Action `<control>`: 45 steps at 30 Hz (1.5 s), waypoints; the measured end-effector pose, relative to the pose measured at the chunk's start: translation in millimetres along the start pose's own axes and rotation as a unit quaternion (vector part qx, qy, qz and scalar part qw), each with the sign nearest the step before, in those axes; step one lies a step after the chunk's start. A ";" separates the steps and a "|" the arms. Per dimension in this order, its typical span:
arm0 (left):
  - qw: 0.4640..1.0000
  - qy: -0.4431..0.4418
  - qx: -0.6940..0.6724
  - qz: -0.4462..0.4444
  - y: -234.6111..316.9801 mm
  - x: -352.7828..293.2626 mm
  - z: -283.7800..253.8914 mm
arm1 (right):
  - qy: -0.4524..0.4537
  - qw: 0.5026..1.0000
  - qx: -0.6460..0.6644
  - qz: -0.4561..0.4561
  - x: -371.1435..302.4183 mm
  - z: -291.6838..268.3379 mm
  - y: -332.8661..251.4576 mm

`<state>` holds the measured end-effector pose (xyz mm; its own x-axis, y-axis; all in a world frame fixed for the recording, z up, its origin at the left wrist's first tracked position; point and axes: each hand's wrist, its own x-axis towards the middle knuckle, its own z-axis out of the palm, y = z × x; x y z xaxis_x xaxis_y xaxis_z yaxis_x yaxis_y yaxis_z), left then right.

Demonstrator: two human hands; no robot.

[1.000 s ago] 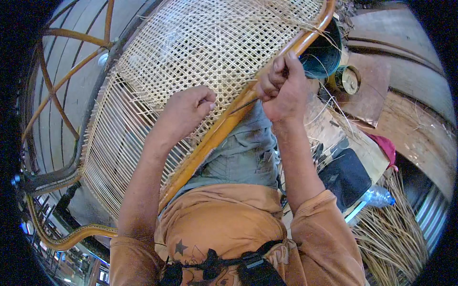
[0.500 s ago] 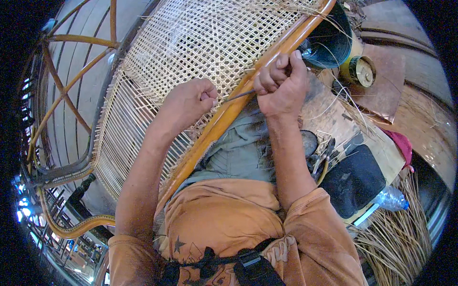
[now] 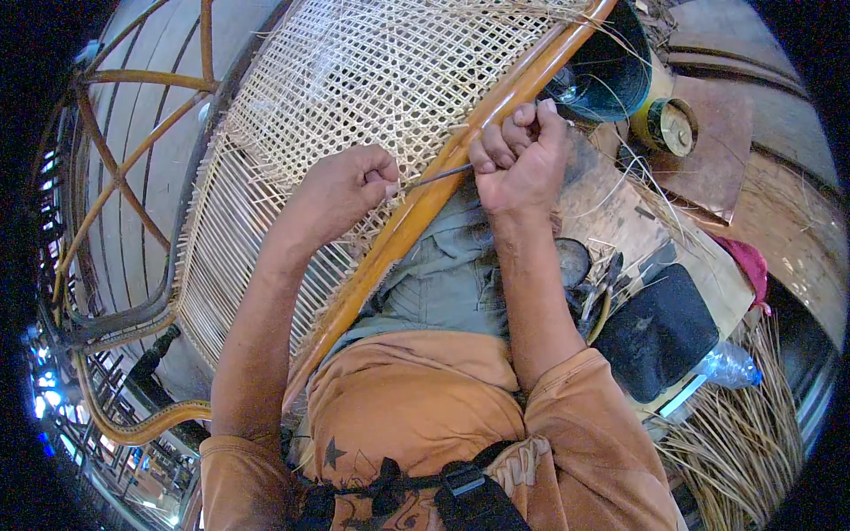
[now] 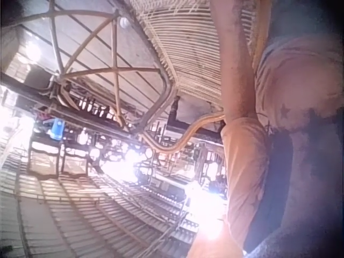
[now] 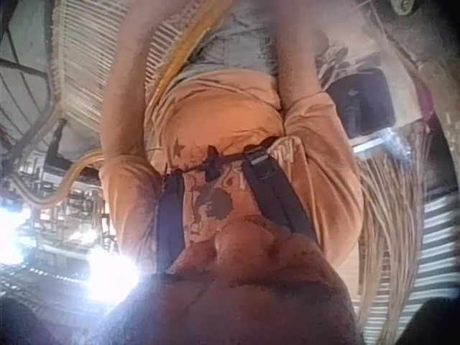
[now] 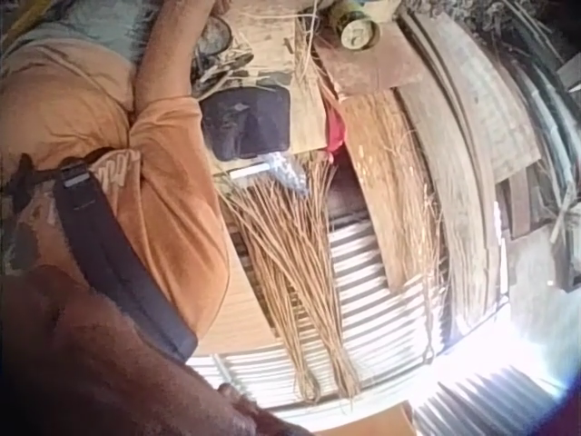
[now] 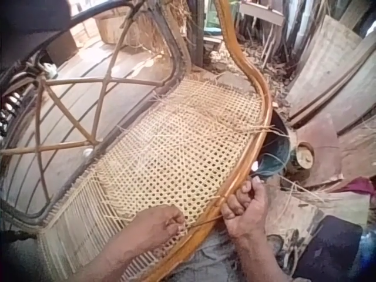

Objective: A person is weaving or repairing the seat of a rattan chair using cane strips and various tools like an awl and knife.

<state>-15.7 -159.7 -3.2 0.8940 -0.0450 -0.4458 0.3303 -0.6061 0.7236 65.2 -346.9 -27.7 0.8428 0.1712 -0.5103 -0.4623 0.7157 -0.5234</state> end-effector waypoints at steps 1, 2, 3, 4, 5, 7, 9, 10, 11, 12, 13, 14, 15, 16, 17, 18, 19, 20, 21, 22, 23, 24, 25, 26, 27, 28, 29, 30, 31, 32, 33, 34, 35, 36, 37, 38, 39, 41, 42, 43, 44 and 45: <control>1.000 -0.019 0.002 -0.017 3.8 -0.5 -2.9 | 0.000 1.000 0.000 0.000 -1.9 1.6 -1.7; 0.999 -0.037 0.005 -0.033 6.0 -1.5 -4.5 | -0.023 1.000 -0.011 -0.013 -4.7 4.0 -4.1; 0.999 -0.036 0.004 -0.033 5.0 -3.4 -3.4 | -0.046 0.998 -0.021 -0.025 -7.0 6.9 -6.6; 1.000 -0.011 0.005 -0.007 2.7 -6.0 -0.8 | -0.046 0.998 -0.022 -0.026 -9.4 12.2 -7.0; 1.000 0.014 0.006 0.018 0.4 -8.0 1.9 | -0.039 0.998 -0.051 -0.026 -11.9 19.7 -5.3; 0.999 0.037 0.012 0.035 -4.0 -9.8 6.6 | -0.034 0.996 -0.082 -0.026 -14.9 28.6 -5.1; 0.997 0.062 0.017 0.053 -6.3 -12.8 8.9 | -0.062 0.993 -0.102 -0.019 -16.6 34.7 -5.2; 0.996 0.076 -0.004 0.052 -4.5 -15.8 10.3 | -0.064 0.992 -0.104 -0.019 -17.7 38.8 -5.1; 0.994 0.090 -0.025 0.052 -3.2 -18.6 11.0 | -0.056 0.991 -0.117 -0.020 -18.8 43.3 -4.0; 0.994 0.092 -0.027 0.052 -2.4 -20.9 10.8 | -0.048 0.990 -0.130 -0.021 -19.9 47.4 -2.9; 0.992 0.111 -0.047 0.043 -2.2 -22.5 10.2 | -0.049 0.990 -0.132 -0.023 -20.6 50.5 -1.8; 0.989 0.130 -0.068 0.034 -1.1 -24.2 9.1 | -0.051 0.987 -0.154 -0.011 -21.1 53.4 -0.7; 0.988 0.131 -0.070 0.037 1.6 -26.5 7.7 | -0.052 0.983 -0.176 0.000 -21.8 56.5 0.8; 0.980 0.143 -0.141 -0.004 7.9 -28.7 4.8 | -0.052 0.982 -0.179 -0.002 -22.7 59.1 3.4; 0.964 0.155 -0.211 -0.045 13.9 -29.5 1.2 | -0.100 0.954 -0.278 -0.045 -24.2 62.2 7.2; 0.964 0.154 -0.213 -0.043 19.0 -28.5 -2.5 | -0.146 0.912 -0.373 -0.087 -26.4 66.4 12.1; 0.931 0.233 -0.282 -0.003 22.5 -30.7 -8.2 | -0.171 0.865 -0.456 -0.121 -37.9 84.7 18.2; 0.886 0.301 -0.349 0.044 29.6 -28.1 -14.4 | -0.166 0.863 -0.460 -0.126 -40.0 92.7 22.8; 0.886 0.296 -0.353 0.049 31.9 -24.5 -25.6 | -0.224 0.824 -0.502 -0.138 -41.3 99.2 26.9; 0.849 0.337 -0.384 0.135 27.1 -25.0 -43.0 | -0.289 0.780 -0.536 -0.144 -42.5 105.2 32.7; 0.802 0.368 -0.415 0.222 27.9 -22.0 -53.5 | -0.289 0.777 -0.540 -0.146 -39.2 105.3 30.5; 0.800 0.368 -0.418 0.224 33.7 -20.6 -60.0 | -0.285 0.805 -0.507 -0.119 -34.9 104.4 26.6; 0.809 0.359 -0.407 0.224 41.0 -22.3 -66.8 | -0.282 0.831 -0.472 -0.089 -32.9 104.1 23.5; 0.819 0.349 -0.395 0.224 44.8 -23.3 -69.3 | -0.283 0.829 -0.474 -0.088 -31.7 103.8 20.4; 0.853 0.310 -0.363 0.212 45.8 -26.7 -66.6 | -0.250 0.844 -0.471 -0.060 -30.5 103.3 17.2; 0.852 0.309 -0.365 0.213 51.4 -29.8 -65.6 | -0.214 0.857 -0.467 -0.033 -29.5 103.1 15.6; 0.882 0.292 -0.320 0.187 60.4 -32.2 -65.9 | -0.208 0.852 -0.478 -0.042 -26.8 99.6 17.4; 0.908 0.274 -0.274 0.160 66.6 -32.3 -65.1 | -0.206 0.852 -0.479 -0.043 -26.9 98.6 17.4; 0.893 0.258 -0.319 0.183 67.7 -30.9 -63.1 | -0.198 0.856 -0.477 -0.033 -27.2 98.7 18.1; 0.893 0.259 -0.319 0.183 68.4 -28.7 -61.4 | -0.190 0.859 -0.474 -0.023 -27.6 98.7 19.1; 0.895 0.259 -0.308 0.191 68.8 -26.2 -60.3 | -0.192 0.859 -0.474 -0.023 -27.7 97.8 22.1; 0.898 0.257 -0.297 0.200 69.4 -22.0 -58.1 | -0.224 0.823 -0.508 -0.116 -26.4 94.2 26.2; 0.897 0.256 -0.298 0.201 70.2 -18.6 -56.4 | -0.255 0.778 -0.536 -0.206 -25.3 90.5 31.6; 0.897 0.266 -0.278 0.217 71.0 -15.8 -55.0 | -0.255 0.778 -0.536 -0.207 -24.8 84.8 40.4; 0.896 0.275 -0.259 0.232 70.2 -14.7 -52.8 | -0.333 0.733 -0.548 -0.227 -26.3 76.8 51.9; 0.896 0.274 -0.261 0.233 70.6 -16.4 -51.7 | -0.407 0.680 -0.557 -0.247 -30.3 79.4 55.9; 0.944 0.219 -0.174 0.176 70.7 -21.4 -49.3 | -0.379 0.758 -0.491 -0.204 -48.1 80.3 54.0; 0.966 0.217 0.076 0.116 62.7 -27.9 -37.3 | -0.420 0.737 -0.509 -0.148 -49.0 74.7 48.9; 0.966 0.218 0.077 0.113 60.4 -29.4 -32.7 | -0.458 0.711 -0.525 -0.093 -49.2 70.5 49.4; 0.966 0.231 0.072 0.096 61.5 -29.6 -30.5 | -0.440 0.748 -0.491 -0.072 -49.0 65.7 55.7; 0.965 0.243 0.066 0.079 62.1 -30.9 -29.5 | -0.440 0.750 -0.489 -0.071 -43.7 62.1 61.6; 0.965 0.241 0.063 0.080 60.6 -27.8 -30.7 | -0.463 0.731 -0.498 -0.060 -32.2 59.7 67.0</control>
<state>-11.2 -170.8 69.2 0.9777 0.2093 -0.0148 0.1634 -0.7150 0.6797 23.5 -264.1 -5.6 0.5064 0.8621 0.0198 0.0481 -0.0054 -0.9988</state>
